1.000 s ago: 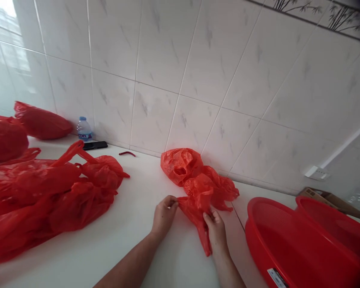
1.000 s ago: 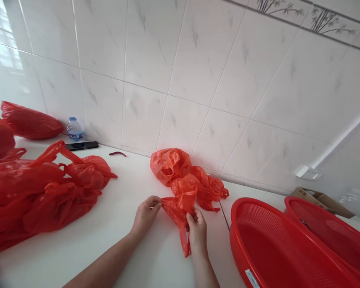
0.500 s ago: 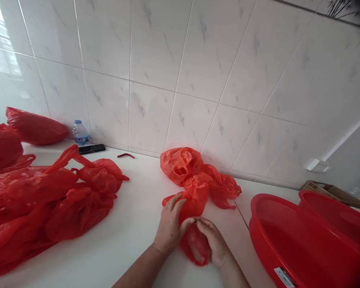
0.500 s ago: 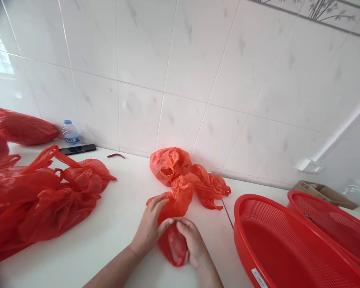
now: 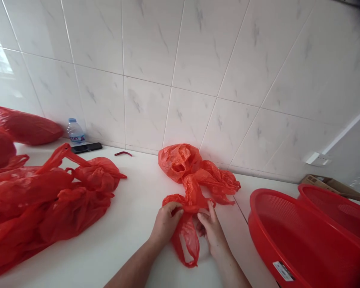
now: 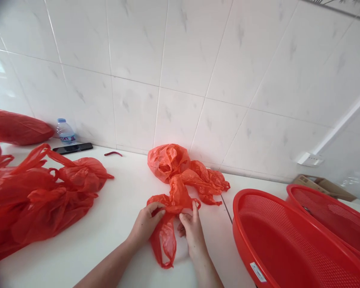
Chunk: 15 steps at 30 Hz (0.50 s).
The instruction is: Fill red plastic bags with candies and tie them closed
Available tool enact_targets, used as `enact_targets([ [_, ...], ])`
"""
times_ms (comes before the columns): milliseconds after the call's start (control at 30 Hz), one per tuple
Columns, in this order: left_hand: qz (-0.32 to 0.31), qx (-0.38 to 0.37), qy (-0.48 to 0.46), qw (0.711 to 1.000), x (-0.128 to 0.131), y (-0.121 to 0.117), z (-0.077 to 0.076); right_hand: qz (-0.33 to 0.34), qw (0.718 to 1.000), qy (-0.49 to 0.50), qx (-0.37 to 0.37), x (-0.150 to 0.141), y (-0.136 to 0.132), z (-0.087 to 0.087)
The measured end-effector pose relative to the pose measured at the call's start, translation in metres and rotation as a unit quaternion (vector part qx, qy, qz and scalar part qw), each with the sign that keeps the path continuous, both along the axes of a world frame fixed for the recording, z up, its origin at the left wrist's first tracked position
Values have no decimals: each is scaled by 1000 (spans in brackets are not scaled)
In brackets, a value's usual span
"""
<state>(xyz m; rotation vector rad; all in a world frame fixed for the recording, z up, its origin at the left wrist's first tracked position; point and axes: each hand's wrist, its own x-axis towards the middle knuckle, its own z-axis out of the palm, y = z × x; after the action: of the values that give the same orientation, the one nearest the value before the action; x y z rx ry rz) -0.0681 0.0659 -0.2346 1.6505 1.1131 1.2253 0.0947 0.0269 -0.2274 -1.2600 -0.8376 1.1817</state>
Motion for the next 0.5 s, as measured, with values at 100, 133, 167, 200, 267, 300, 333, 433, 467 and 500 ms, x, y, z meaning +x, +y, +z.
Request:
enact_targets([
  [100,12,-49,-55,997,-1,-2,7,8,1000,-15,4,-3,-2,3],
  [133,7,-58,-65,996,-1,-2,8,16,1000,-18,11,-6,-4,6],
  [167,-4,-63,-72,995,-1,-3,8,26,999,-16,22,-9,-6,10],
  [200,-18,-65,-75,995,0,-4,8,37,999,-7,39,-12,-8,14],
  [267,-57,-64,-69,994,4,-7,7,65,995,22,66,-19,-11,19],
  [300,-74,-60,-63,993,6,-9,6,74,994,34,73,-22,-11,20],
  [333,-85,-58,-60,993,7,-10,6,76,993,41,74,-23,-11,19],
  [433,-57,-65,-93,992,9,-10,6,23,998,22,57,-16,-4,9],
  [467,-25,-71,-122,990,7,-8,7,-13,998,8,55,-11,-1,5],
  [500,14,-77,-155,985,4,-6,8,-49,997,-7,53,-6,2,1],
])
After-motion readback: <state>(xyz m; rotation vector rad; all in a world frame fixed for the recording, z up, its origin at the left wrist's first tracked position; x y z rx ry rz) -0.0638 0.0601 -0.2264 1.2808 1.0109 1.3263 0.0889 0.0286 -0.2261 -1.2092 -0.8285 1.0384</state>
